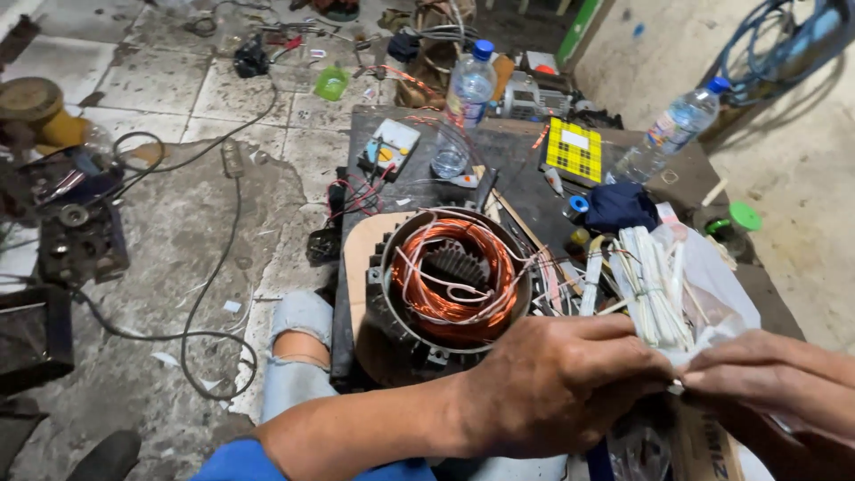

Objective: The person sits on the floor and winds copper wire into the slots of a motor stator. They use pliers to cut the wire and insert white insulating strips into the stator slots to separate the windings.

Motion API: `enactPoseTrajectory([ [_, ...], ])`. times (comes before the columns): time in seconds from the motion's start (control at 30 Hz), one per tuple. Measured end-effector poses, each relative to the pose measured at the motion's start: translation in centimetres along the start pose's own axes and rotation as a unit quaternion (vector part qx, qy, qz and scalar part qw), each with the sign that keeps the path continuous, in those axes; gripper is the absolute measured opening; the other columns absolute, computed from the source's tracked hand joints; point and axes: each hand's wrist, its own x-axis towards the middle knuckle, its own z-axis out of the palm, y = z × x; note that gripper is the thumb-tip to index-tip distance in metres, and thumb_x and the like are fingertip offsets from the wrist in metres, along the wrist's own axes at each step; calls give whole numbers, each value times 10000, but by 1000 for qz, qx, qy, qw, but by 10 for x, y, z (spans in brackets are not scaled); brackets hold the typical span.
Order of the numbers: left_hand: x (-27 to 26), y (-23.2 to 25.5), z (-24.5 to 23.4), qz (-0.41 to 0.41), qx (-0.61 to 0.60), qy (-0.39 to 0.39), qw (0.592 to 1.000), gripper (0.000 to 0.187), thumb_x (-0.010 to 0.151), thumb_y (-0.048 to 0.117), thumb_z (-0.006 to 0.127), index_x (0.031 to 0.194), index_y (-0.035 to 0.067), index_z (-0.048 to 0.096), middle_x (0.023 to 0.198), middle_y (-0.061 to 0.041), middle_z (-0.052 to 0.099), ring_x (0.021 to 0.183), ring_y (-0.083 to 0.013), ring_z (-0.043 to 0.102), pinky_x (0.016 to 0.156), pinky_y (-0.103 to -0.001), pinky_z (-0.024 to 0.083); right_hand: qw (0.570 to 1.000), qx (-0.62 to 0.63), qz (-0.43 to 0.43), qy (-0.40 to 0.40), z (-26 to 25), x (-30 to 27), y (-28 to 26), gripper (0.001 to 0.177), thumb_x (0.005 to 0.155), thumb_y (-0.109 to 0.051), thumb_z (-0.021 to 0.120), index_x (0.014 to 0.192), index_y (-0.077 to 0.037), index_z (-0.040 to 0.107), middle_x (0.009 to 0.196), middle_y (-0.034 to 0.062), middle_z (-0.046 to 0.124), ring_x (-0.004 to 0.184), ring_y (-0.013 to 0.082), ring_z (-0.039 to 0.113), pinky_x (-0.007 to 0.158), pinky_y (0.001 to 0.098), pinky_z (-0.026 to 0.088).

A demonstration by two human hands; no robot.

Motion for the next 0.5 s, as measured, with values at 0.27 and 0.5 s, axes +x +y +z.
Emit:
enactPoseTrajectory([
  [0.27,-2,-6,1,-11,32,-84,996,142,1050,164,546,1189,164,573,1073,-79,621,941,-337,708,641,-494,520,985,-163,-30,-52,3,-74,82,544,686,-303,780,1217,-213,705,1230,-58,757,1129,102,736,1034,257,576],
  [0.5,-10,-18,15,-7,-1,-77,997,164,1105,166,534,1265,197,550,1222,-30,673,1009,-328,754,732,-461,575,983,-173,-54,-18,27,-120,129,421,767,-219,729,1183,-155,701,1164,7,763,1052,179,753,1020,322,594],
])
